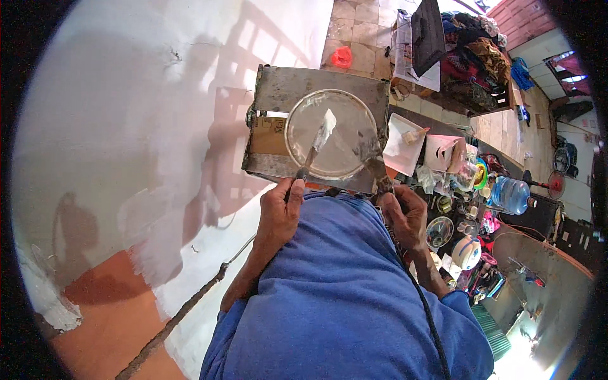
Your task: The person applies plaster to the wall using a putty knife and mixes and scrapes plaster on a lid using two putty knives.
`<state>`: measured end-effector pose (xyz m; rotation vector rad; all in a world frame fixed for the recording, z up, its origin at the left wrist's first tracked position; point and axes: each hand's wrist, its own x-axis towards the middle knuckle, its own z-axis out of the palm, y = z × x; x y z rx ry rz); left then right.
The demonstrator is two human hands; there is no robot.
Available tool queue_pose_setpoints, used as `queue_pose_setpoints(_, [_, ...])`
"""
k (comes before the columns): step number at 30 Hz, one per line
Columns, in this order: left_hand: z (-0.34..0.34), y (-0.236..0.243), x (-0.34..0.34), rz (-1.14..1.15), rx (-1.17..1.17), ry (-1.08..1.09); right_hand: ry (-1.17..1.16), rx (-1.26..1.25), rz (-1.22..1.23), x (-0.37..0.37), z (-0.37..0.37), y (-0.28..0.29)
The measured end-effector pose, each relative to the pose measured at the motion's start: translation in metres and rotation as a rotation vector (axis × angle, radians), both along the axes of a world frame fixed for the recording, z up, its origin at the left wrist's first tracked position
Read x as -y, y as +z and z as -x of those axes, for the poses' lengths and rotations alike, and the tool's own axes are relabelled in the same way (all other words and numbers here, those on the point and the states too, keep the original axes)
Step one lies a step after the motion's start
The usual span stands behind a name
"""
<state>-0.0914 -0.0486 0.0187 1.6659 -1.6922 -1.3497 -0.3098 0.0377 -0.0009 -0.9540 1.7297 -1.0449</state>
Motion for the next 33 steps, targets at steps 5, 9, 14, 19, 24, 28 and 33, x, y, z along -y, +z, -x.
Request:
queue_pose_setpoints(5, [-0.002, 0.002, 0.004, -0.043, 0.098, -0.035, 0.098, -0.456, 0.449, 0.033, -0.011, -0.008])
queue_pose_setpoints(9, [-0.001, 0.004, 0.002, 0.127, 0.034, -0.005, 0.115, -0.626, 0.423, 0.042, -0.021, -0.008])
queue_pose_setpoints(14, [-0.001, 0.005, -0.002, -0.048, 0.028, -0.008, 0.188, -0.708, 0.477, 0.044, -0.026, -0.016])
queue_pose_setpoints(19, [-0.001, 0.004, -0.009, -0.062, -0.075, 0.049, 0.249, -0.723, 0.509, 0.034, -0.021, -0.031])
queue_pose_setpoints(24, [-0.002, 0.004, -0.009, -0.067, -0.051, 0.076, 0.224, -0.741, 0.509, 0.012, -0.004, -0.034])
queue_pose_setpoints(28, [0.000, 0.007, -0.006, 0.036, 0.004, 0.069, 0.182, -0.760, 0.431, -0.003, 0.011, -0.030])
queue_pose_setpoints(33, [-0.001, 0.010, -0.001, -0.033, -0.004, 0.139, 0.133, -0.676, 0.373, -0.003, 0.021, -0.017])
